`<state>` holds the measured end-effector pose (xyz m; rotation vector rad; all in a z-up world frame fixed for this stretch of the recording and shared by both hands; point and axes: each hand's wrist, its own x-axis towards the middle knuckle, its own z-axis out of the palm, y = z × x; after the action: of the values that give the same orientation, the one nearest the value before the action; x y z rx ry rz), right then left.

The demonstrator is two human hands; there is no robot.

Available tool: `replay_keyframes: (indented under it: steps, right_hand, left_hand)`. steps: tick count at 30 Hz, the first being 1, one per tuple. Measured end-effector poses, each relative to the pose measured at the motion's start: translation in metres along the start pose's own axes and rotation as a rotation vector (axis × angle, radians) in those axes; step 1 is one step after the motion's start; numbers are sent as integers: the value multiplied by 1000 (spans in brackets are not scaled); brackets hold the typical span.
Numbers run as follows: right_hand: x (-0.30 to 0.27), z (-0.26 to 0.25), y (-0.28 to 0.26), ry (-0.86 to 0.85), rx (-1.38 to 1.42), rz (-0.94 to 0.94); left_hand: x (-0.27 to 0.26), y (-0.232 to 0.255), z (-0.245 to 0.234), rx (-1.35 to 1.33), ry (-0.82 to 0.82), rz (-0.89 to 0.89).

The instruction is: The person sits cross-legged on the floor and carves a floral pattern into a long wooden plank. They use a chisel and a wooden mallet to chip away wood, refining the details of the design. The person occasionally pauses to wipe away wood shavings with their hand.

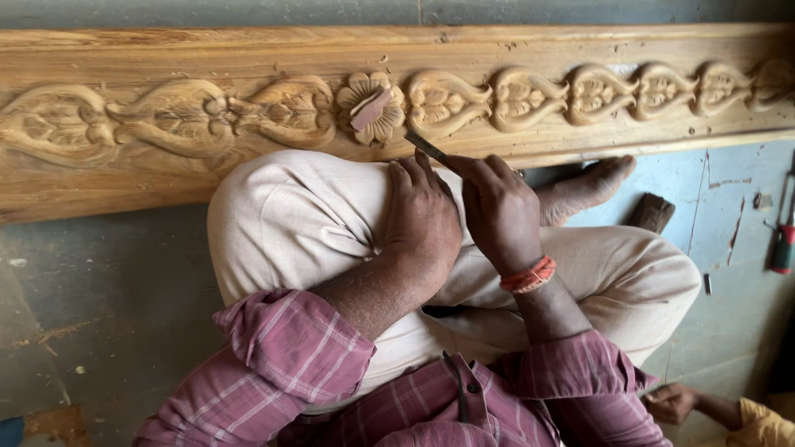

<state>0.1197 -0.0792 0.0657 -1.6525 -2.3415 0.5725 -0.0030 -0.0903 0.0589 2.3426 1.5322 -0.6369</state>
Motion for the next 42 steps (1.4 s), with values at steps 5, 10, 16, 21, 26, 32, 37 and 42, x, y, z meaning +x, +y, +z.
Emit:
replay_keyframes:
  steps: [5, 10, 16, 21, 26, 32, 37, 42]
  right_hand:
    - [8, 5, 2, -46, -100, -49]
    - [21, 4, 5, -156, -208, -68]
    - [20, 10, -2, -163, -287, -97]
    - [13, -2, 4, -211, -371, -94]
    - [21, -24, 21, -233, -388, -52]
    - [26, -21, 57, -176, -303, -369]
    - [57, -25, 81, -263, -455, -544]
    - [76, -52, 109, -284, -589, -539]
  left_hand:
    - [-4, 2, 1, -13, -22, -8]
    - [1, -5, -1, -15, -17, -12]
    - [12, -8, 10, -117, 33, -22]
    - [16, -7, 14, -178, -13, 207]
    - [14, -2, 4, -348, 2, 270]
    - [12, 16, 18, -290, 184, 102]
    - [26, 25, 25, -444, 292, 104]
    - [55, 46, 15, -712, 388, 134]
